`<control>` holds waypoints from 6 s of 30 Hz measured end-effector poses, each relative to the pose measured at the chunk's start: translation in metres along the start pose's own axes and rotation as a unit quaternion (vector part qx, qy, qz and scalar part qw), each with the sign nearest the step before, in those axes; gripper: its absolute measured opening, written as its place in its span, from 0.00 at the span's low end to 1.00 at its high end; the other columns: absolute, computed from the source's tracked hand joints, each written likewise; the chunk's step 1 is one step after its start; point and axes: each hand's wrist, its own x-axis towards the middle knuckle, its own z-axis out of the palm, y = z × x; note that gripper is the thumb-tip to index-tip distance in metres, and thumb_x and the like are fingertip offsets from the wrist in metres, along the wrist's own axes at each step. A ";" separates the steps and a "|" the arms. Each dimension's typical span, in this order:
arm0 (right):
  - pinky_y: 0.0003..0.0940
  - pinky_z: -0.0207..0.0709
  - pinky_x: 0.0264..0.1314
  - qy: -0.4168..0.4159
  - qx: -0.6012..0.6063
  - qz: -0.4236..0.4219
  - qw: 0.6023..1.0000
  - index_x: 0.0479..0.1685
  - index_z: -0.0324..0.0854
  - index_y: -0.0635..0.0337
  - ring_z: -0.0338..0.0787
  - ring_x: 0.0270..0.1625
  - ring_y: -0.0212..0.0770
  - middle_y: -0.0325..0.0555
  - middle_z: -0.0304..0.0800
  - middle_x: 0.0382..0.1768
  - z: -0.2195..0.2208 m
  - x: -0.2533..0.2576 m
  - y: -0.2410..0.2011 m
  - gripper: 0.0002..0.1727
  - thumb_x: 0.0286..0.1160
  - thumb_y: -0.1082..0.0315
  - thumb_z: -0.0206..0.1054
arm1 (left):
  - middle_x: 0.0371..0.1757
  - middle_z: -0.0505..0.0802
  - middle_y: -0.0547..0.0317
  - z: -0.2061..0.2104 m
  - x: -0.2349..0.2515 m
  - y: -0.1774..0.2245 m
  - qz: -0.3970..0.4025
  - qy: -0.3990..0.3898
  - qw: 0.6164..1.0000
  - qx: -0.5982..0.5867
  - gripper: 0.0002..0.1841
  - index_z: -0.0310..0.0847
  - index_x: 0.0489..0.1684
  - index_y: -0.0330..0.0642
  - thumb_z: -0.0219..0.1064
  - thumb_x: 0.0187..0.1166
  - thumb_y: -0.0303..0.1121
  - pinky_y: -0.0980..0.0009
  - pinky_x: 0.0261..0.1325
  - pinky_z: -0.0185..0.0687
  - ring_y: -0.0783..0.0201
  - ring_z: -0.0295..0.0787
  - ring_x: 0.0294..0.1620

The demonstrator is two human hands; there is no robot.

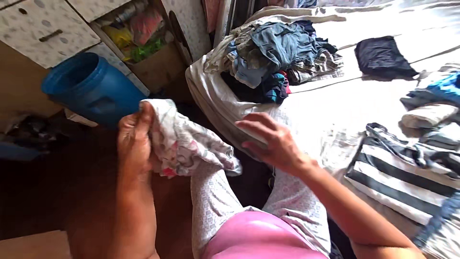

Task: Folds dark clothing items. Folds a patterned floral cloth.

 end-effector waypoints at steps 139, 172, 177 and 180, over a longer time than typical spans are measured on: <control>0.32 0.91 0.49 0.118 0.398 0.160 0.896 0.58 0.83 0.52 0.94 0.45 0.32 0.32 0.93 0.42 -0.155 0.106 0.065 0.16 0.84 0.78 0.53 | 0.30 0.94 0.80 -0.047 0.066 0.075 0.104 0.043 0.990 0.087 0.05 0.85 0.38 0.53 0.65 0.84 0.31 0.78 0.34 0.92 0.79 0.92 0.29; 0.27 0.84 0.31 -0.121 0.468 0.024 0.875 0.56 0.86 0.72 0.89 0.29 0.30 0.44 0.93 0.32 -0.063 0.139 -0.030 0.15 0.74 0.86 0.63 | 0.73 0.85 0.71 0.002 0.055 0.047 0.055 -0.180 0.966 0.177 0.34 0.73 0.80 0.51 0.71 0.76 0.56 0.70 0.71 0.82 0.72 0.82 0.71; 0.22 0.83 0.31 -0.086 0.517 0.000 0.852 0.53 0.83 0.75 0.85 0.25 0.26 0.40 0.88 0.27 -0.039 0.147 -0.049 0.13 0.71 0.88 0.65 | 0.31 0.92 0.86 0.017 0.043 0.051 0.091 -0.160 0.972 0.147 0.01 0.88 0.38 0.60 0.72 0.80 0.38 0.86 0.35 0.85 0.86 0.87 0.29; 0.27 0.86 0.35 -0.106 0.572 -0.030 0.813 0.63 0.77 0.76 0.87 0.28 0.30 0.43 0.87 0.29 -0.019 0.145 -0.046 0.18 0.73 0.84 0.66 | 0.33 0.92 0.84 0.007 0.036 0.058 0.113 -0.108 0.975 0.156 0.03 0.87 0.38 0.58 0.70 0.82 0.38 0.84 0.39 0.87 0.84 0.88 0.32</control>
